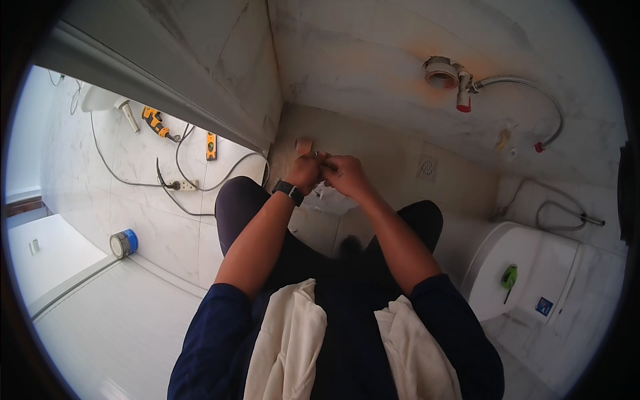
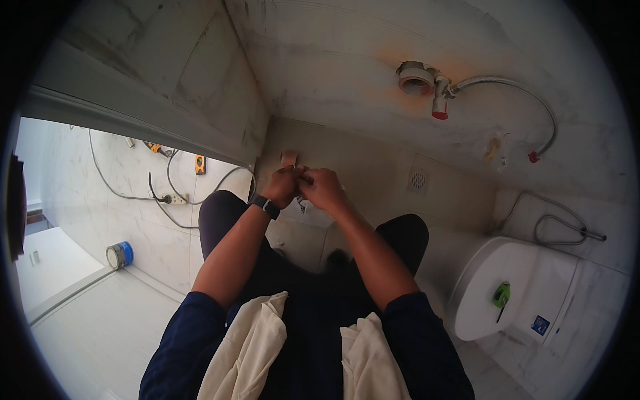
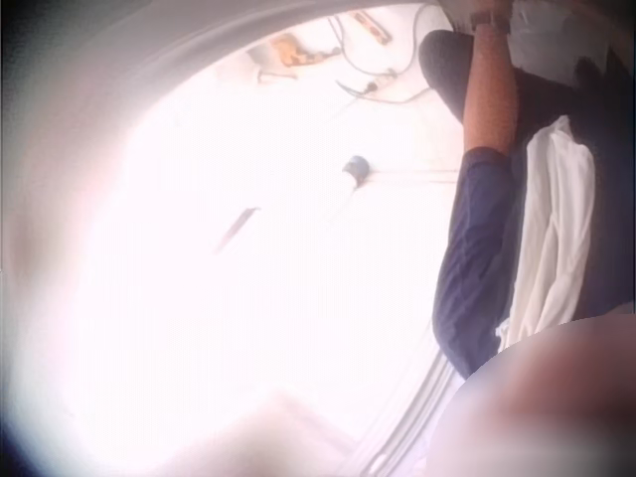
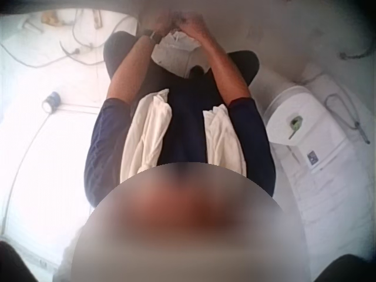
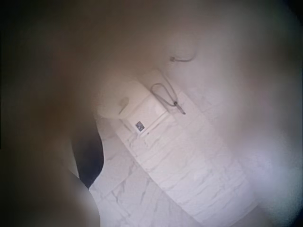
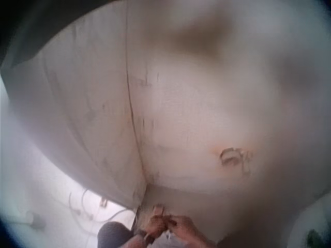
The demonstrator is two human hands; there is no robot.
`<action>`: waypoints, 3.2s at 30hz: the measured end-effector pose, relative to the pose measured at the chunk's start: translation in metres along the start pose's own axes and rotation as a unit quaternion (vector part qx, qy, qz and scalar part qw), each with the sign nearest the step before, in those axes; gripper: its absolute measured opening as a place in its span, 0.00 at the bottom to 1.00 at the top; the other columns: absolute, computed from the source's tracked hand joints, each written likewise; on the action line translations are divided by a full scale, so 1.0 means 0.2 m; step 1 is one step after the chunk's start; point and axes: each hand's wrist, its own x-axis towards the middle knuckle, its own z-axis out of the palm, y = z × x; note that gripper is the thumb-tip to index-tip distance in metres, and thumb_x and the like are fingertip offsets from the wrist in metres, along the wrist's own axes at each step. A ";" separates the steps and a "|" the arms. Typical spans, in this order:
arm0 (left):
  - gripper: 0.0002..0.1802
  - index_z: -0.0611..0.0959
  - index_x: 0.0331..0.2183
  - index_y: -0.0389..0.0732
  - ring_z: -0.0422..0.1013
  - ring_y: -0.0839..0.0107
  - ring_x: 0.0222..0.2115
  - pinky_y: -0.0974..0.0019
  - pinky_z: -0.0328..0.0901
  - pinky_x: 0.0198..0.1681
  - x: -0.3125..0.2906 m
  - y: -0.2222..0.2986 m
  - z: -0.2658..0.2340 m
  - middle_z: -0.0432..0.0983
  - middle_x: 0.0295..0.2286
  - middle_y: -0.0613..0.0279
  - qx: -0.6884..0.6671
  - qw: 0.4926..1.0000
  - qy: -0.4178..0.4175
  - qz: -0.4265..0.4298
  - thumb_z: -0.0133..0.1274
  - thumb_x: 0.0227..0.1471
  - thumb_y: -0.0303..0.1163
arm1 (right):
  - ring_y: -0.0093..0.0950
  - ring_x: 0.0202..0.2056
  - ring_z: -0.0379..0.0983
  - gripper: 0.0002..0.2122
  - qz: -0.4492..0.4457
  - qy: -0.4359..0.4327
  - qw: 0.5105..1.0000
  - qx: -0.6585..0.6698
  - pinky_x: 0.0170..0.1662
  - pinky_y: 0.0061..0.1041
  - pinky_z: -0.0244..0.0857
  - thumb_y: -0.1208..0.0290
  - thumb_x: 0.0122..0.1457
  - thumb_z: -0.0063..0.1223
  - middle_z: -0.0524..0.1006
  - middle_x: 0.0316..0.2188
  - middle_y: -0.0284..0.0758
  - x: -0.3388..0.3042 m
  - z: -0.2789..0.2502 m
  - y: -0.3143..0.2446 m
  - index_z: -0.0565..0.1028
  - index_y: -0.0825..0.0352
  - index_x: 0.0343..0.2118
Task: The person drills holes into a tiled bathroom wall, then inserts wall plugs using a hammer. They handle a power drill, hammer, and wall plugs while kneeling on the floor.
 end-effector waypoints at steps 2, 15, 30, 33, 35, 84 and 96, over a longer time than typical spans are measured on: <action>0.17 0.80 0.45 0.37 0.77 0.62 0.30 0.58 0.72 0.35 0.00 0.03 -0.01 0.80 0.31 0.52 0.271 0.953 0.065 0.120 0.55 0.61 0.40 | 0.31 0.25 0.83 0.07 -0.005 0.034 0.999 0.037 0.33 0.29 0.76 0.73 0.57 0.57 0.82 0.24 0.42 0.01 0.01 0.06 0.81 0.72 0.33; 0.19 0.89 0.37 0.38 0.81 0.54 0.40 0.52 0.73 0.46 -0.08 -0.27 0.05 0.84 0.37 0.45 0.685 0.686 -0.217 -0.117 0.55 0.52 0.41 | 0.42 0.42 0.82 0.12 0.152 -0.050 0.859 -0.486 0.47 0.43 0.75 0.72 0.60 0.49 0.84 0.41 0.41 -0.05 0.27 0.72 0.82 0.64 0.43; 0.18 0.88 0.44 0.39 0.81 0.52 0.45 0.47 0.73 0.48 -0.21 -0.03 0.08 0.85 0.41 0.51 0.717 0.635 -0.231 -0.168 0.58 0.49 0.31 | 0.51 0.48 0.77 0.17 0.122 -0.136 0.940 -0.288 0.52 0.44 0.70 0.64 0.58 0.56 0.80 0.45 0.53 0.20 0.26 0.68 0.81 0.71 0.45; 0.19 0.89 0.41 0.40 0.81 0.52 0.45 0.48 0.73 0.48 -0.16 -0.04 0.08 0.85 0.41 0.50 0.672 0.666 -0.242 -0.215 0.65 0.44 0.34 | 0.50 0.50 0.77 0.16 0.179 -0.123 0.931 -0.293 0.54 0.44 0.69 0.65 0.61 0.52 0.80 0.47 0.51 0.07 0.23 0.69 0.80 0.69 0.47; 0.20 0.90 0.40 0.40 0.81 0.53 0.45 0.49 0.74 0.48 -0.14 -0.05 0.08 0.85 0.41 0.50 0.678 0.661 -0.248 -0.205 0.69 0.41 0.35 | 0.50 0.51 0.76 0.16 0.169 -0.112 0.931 -0.305 0.55 0.44 0.69 0.67 0.61 0.50 0.79 0.50 0.50 -0.02 0.22 0.72 0.79 0.69 0.49; 0.20 0.87 0.37 0.32 0.79 0.45 0.44 0.50 0.73 0.49 0.00 -0.23 0.04 0.82 0.39 0.36 0.634 0.759 -0.046 -0.144 0.55 0.51 0.40 | 0.51 0.49 0.76 0.30 0.031 -0.132 0.938 -0.318 0.55 0.43 0.70 0.68 0.47 0.67 0.79 0.46 0.53 -0.04 0.14 0.81 0.70 0.70 0.55; 0.22 0.87 0.36 0.32 0.79 0.43 0.42 0.48 0.72 0.49 0.02 -0.27 0.02 0.82 0.37 0.37 0.641 0.760 -0.034 -0.104 0.56 0.53 0.43 | 0.46 0.38 0.81 0.09 0.043 0.071 0.935 -0.344 0.43 0.44 0.75 0.72 0.57 0.50 0.82 0.33 0.47 -0.01 0.34 0.93 0.81 0.68 0.33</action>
